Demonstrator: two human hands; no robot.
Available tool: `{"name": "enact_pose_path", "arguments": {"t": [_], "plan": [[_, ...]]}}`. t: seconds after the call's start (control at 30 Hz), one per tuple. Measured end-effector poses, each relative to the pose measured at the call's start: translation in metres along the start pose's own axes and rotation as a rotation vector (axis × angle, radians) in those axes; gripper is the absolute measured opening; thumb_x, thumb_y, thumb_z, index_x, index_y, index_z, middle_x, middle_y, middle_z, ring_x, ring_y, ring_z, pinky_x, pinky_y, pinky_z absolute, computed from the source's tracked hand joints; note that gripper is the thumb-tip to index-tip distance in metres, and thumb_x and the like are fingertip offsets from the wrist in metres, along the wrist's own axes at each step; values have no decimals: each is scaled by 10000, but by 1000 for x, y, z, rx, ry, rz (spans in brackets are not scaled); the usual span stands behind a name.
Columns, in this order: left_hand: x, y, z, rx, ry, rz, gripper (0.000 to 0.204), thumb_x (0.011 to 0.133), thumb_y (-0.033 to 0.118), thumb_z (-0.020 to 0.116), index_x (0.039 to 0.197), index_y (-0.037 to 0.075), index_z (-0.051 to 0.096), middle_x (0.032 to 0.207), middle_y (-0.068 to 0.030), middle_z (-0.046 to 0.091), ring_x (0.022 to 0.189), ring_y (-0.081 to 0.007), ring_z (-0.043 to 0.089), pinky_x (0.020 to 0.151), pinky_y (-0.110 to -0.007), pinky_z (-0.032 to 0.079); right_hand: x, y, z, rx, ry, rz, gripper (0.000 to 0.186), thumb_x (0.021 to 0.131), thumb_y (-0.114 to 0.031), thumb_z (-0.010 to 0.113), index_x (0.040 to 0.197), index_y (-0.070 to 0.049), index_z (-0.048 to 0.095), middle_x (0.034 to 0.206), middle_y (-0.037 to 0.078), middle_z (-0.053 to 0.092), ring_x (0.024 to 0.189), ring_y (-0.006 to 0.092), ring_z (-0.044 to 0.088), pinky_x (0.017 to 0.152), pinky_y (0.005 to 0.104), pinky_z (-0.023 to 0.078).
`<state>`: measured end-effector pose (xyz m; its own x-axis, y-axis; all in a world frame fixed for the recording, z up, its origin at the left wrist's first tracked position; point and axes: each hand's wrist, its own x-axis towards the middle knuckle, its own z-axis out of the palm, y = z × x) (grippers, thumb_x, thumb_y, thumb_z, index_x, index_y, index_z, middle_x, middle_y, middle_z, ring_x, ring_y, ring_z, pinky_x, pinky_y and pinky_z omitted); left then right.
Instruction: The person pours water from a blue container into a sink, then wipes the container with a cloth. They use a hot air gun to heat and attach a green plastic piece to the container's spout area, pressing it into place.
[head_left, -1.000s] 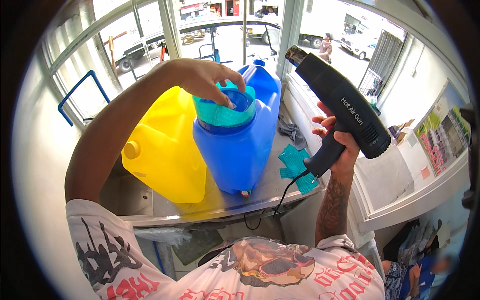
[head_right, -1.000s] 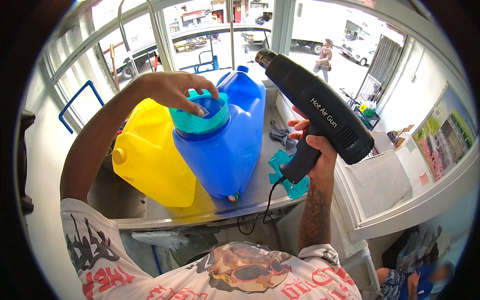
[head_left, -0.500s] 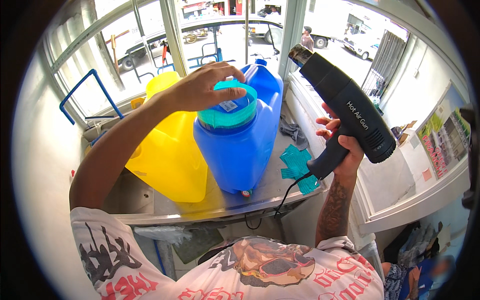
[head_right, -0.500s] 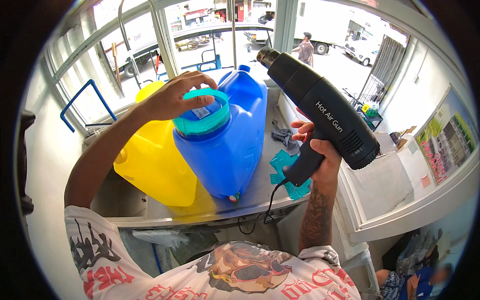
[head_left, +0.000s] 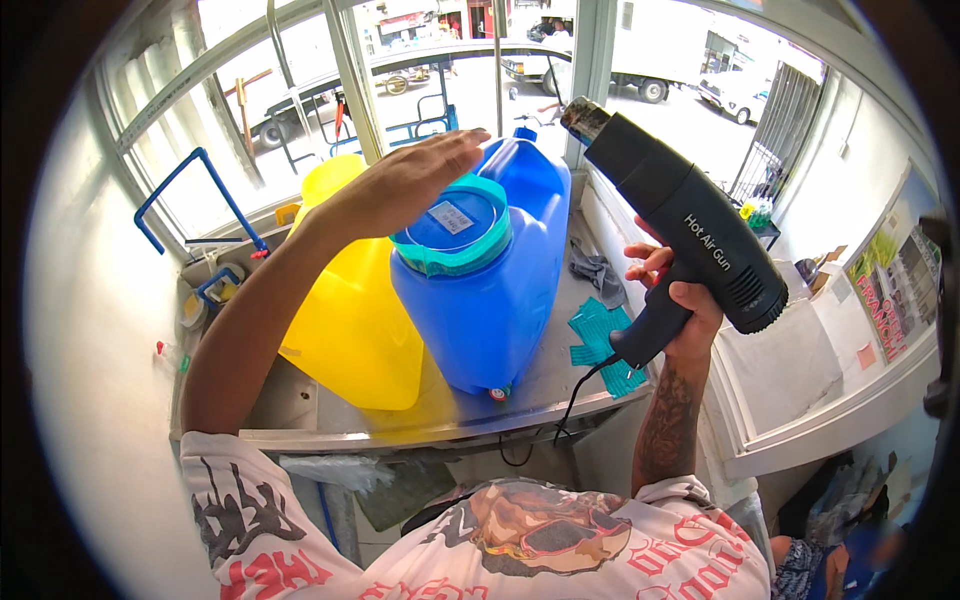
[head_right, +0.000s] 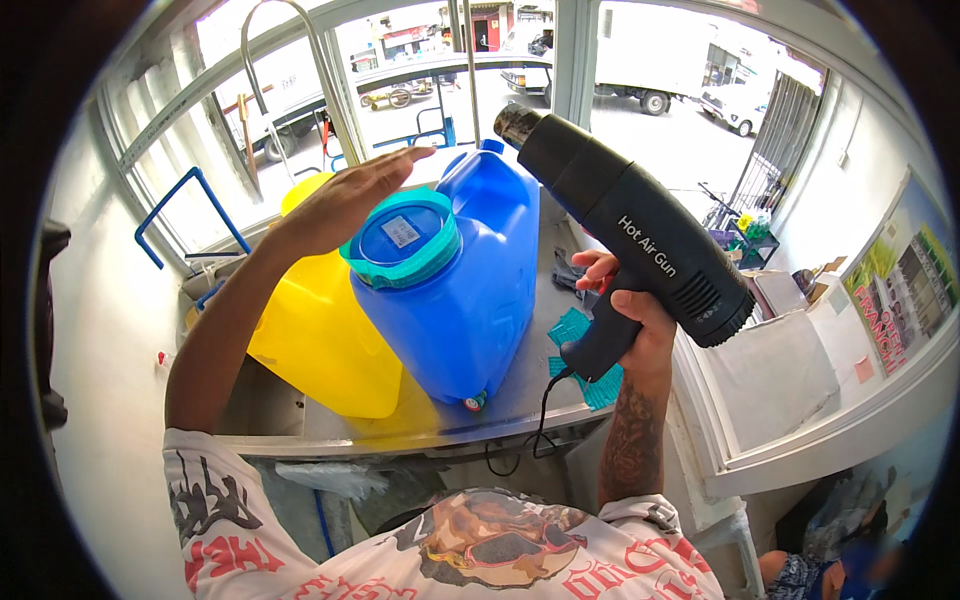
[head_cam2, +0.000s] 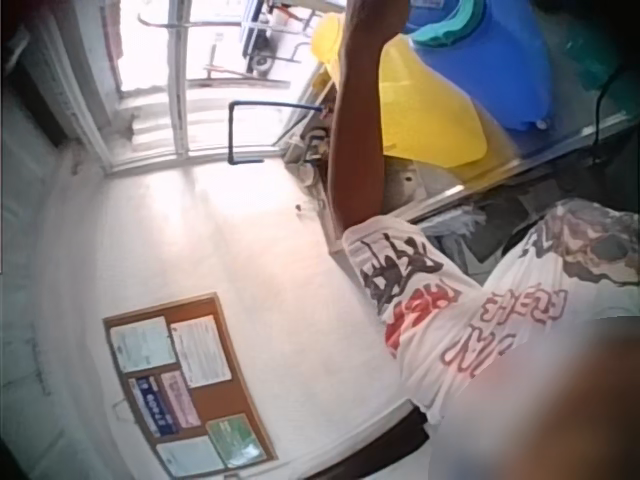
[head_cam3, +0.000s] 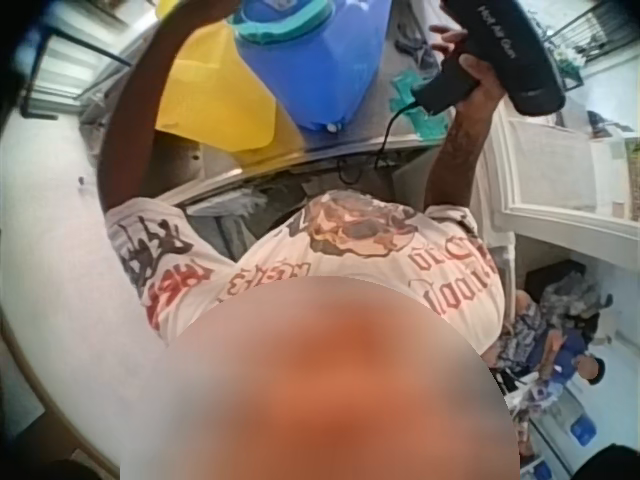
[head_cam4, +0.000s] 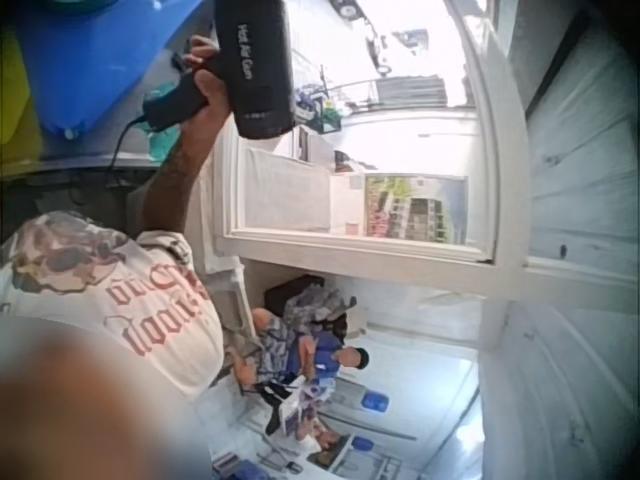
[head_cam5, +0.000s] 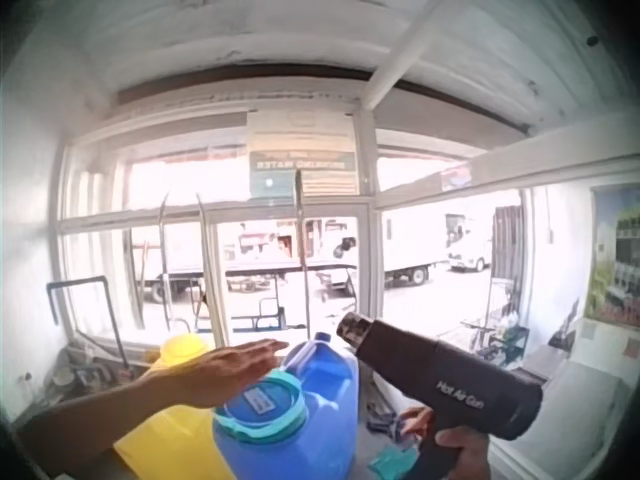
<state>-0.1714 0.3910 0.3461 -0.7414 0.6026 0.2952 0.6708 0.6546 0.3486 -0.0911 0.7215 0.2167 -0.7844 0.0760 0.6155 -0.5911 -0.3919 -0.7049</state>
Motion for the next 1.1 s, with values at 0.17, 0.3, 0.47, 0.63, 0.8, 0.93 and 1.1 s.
{"name": "enact_pose_path", "arguments": {"t": [0.17,0.3,0.47,0.63,0.8,0.93,1.1], "plan": [[-5,14,24,281,-110,-15,601,1049,536,361,1481,132,471,1560,-190,392,1472,-345,328,1214,-450,262,-1,7,-5,58,-67,3,511,700,-268,678,1103,46,671,1247,240,587,1140,355,615,926,441,503],[-5,22,15,175,-49,-62,577,1036,543,390,1458,164,500,1578,-159,379,1490,-335,298,1216,-474,253,-2,10,-11,73,-132,-16,419,732,-220,667,1076,19,669,974,134,677,1148,327,600,948,413,474],[-15,26,22,344,-91,-62,561,1033,541,423,1427,158,539,1550,-161,420,1462,-360,346,1209,-477,261,-1,13,-16,76,-161,-4,415,736,-236,689,1072,6,674,967,126,680,1132,320,609,974,429,458],[-15,22,11,-35,236,30,576,1048,536,381,1425,134,551,1521,-141,469,1464,-307,358,1206,-452,258,3,21,-17,60,-171,0,483,713,-292,690,1069,34,683,951,142,701,1124,355,610,957,424,485],[-56,17,19,-106,636,32,539,997,457,559,1403,102,553,1461,-134,529,1397,-283,448,1171,-432,314,-3,25,-20,68,-144,18,482,715,-282,720,1082,27,676,965,126,690,1104,343,620,891,415,520],[-76,6,99,-392,832,-119,1105,762,484,848,1571,83,211,1536,-209,358,1409,-340,393,1179,-457,297,-6,29,-21,112,-156,76,487,714,-283,726,1092,19,670,958,120,688,1087,330,628,879,417,522],[-78,-1,134,-584,841,-195,1239,707,462,894,1592,107,104,1515,-206,347,1415,-332,365,1173,-457,320,-1,37,-18,120,-219,78,486,713,-292,718,1085,18,669,949,120,685,1079,330,628,870,420,522]]}}
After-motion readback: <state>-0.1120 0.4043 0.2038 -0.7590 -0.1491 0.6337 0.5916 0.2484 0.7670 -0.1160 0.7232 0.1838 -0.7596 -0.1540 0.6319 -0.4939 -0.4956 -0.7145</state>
